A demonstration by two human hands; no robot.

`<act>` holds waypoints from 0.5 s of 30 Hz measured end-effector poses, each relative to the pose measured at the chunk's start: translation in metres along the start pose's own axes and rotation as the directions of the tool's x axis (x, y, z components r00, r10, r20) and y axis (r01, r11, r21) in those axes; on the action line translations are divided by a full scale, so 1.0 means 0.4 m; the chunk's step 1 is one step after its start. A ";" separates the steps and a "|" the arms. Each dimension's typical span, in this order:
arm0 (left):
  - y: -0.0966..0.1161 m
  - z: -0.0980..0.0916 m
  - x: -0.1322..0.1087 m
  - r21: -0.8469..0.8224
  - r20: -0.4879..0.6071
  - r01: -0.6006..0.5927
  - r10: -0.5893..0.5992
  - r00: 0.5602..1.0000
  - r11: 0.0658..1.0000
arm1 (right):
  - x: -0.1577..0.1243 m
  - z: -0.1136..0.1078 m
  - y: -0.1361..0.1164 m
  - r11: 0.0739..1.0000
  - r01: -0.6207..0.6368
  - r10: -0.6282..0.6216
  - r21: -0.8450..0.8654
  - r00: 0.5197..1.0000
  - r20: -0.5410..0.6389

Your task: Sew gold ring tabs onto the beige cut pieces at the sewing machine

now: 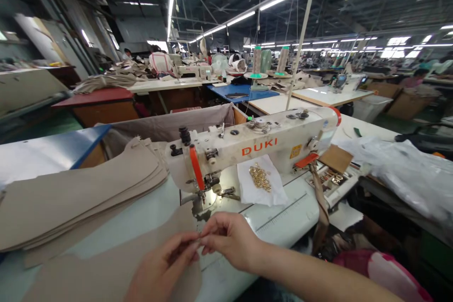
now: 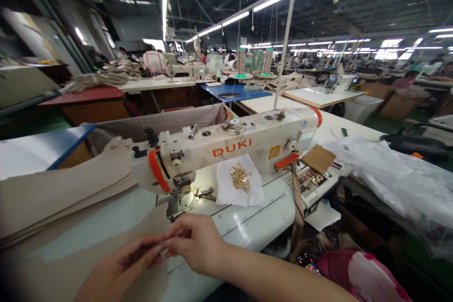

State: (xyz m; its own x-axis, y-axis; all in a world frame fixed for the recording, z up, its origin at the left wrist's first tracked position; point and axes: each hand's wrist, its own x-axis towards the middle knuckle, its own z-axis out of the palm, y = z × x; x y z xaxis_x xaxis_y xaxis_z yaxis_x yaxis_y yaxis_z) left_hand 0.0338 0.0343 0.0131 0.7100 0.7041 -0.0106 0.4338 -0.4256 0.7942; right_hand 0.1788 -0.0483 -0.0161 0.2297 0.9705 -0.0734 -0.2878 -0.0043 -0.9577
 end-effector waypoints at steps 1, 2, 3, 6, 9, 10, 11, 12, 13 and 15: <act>0.002 -0.001 0.009 -0.001 0.027 0.031 -0.031 0.999 1.000 | -0.001 -0.015 -0.011 0.994 0.047 -0.044 -0.095 0.998 0.035; 0.000 -0.003 0.019 0.002 0.039 0.054 -0.054 0.998 0.999 | -0.001 -0.037 -0.027 0.970 0.102 -0.088 -0.219 0.993 0.076; -0.004 -0.008 0.029 0.001 0.038 0.072 -0.072 0.997 0.997 | 0.001 -0.066 -0.049 0.913 0.162 -0.125 -0.375 0.985 0.122; -0.027 -0.026 0.059 -0.039 0.004 0.138 -0.138 0.990 0.990 | 0.025 -0.185 -0.132 0.472 0.132 -0.217 -0.871 0.976 0.031; -0.058 -0.035 0.080 -0.083 -0.033 0.204 -0.207 0.978 0.976 | 0.080 -0.310 -0.194 0.110 -0.139 -0.251 -0.984 0.954 -0.163; -0.069 -0.034 0.084 -0.078 -0.039 0.214 -0.218 0.975 0.974 | 0.102 -0.342 -0.202 0.056 -0.181 -0.249 -0.982 0.950 -0.190; -0.078 -0.032 0.085 -0.069 -0.041 0.215 -0.218 0.975 0.974 | 0.124 -0.367 -0.204 0.003 -0.213 -0.239 -0.977 0.949 -0.207; -0.086 -0.029 0.085 -0.059 -0.043 0.208 -0.211 0.977 0.976 | 0.145 -0.385 -0.201 -0.048 -0.233 -0.225 -0.971 0.950 -0.217; -0.093 -0.026 0.084 -0.051 -0.047 0.198 -0.201 0.979 0.979 | 0.164 -0.396 -0.194 -0.099 -0.245 -0.209 -0.964 0.953 -0.221; -0.104 -0.021 0.081 -0.051 -0.051 0.188 -0.190 0.980 0.981 | 0.195 -0.402 -0.177 -0.197 -0.246 -0.182 -0.949 0.960 -0.211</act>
State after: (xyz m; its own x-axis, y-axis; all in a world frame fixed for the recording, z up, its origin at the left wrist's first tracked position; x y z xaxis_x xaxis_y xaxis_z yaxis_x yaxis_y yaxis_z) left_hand 0.0339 0.0796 -0.0153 0.5855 0.8001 -0.1304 0.5306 -0.2566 0.8079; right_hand 0.3665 -0.0112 0.0013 0.4693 0.8819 0.0450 0.8825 -0.4667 -0.0573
